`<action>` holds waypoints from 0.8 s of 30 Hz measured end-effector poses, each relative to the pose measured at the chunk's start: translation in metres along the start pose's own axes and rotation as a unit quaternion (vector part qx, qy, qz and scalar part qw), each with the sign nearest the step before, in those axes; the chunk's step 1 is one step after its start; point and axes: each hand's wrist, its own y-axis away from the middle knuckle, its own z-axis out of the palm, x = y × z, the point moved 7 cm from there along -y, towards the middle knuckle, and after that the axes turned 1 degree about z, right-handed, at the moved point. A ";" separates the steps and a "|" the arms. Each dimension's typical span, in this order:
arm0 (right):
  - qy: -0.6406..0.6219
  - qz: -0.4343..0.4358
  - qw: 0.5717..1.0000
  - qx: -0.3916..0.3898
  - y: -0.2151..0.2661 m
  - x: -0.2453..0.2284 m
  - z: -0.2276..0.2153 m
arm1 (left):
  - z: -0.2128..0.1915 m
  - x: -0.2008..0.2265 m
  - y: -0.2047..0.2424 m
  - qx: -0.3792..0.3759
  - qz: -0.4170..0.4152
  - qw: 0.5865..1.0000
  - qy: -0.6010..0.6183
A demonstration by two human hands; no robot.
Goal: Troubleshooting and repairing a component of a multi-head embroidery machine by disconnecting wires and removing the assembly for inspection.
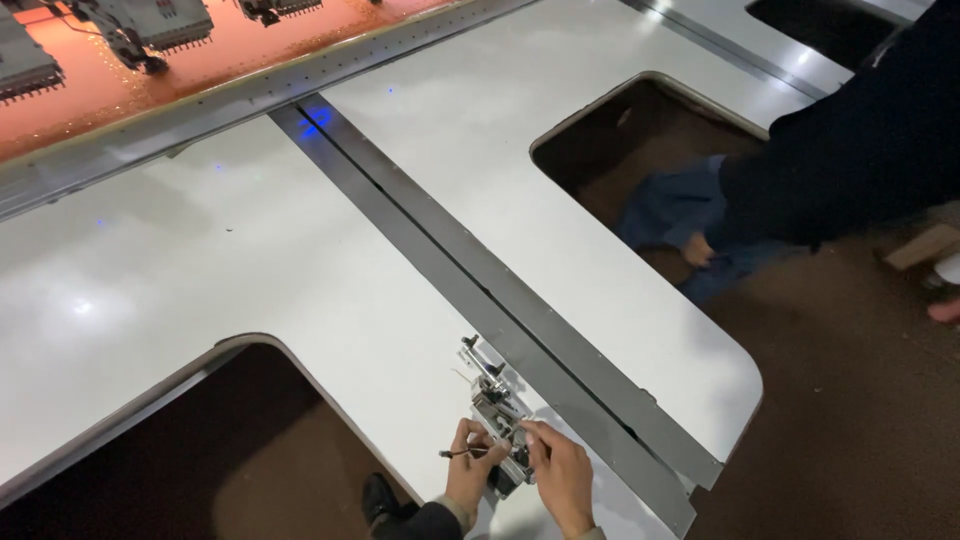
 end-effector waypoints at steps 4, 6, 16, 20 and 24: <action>-0.030 0.005 0.999 0.011 0.003 -0.001 0.002 | 0.001 0.000 0.004 -0.001 -0.004 1.000 0.027; -0.028 0.020 0.999 0.004 0.003 -0.004 0.004 | -0.001 0.001 0.001 -0.009 0.021 1.000 0.013; 0.009 0.034 0.999 0.025 0.002 -0.001 0.012 | 0.001 0.004 0.009 -0.032 -0.005 0.998 0.047; 0.015 0.022 0.999 0.036 0.002 -0.010 0.009 | 0.003 0.010 0.012 -0.047 -0.014 0.998 0.046; 0.059 0.038 0.997 0.031 0.002 -0.015 0.009 | 0.003 0.011 0.013 -0.025 -0.038 0.999 0.026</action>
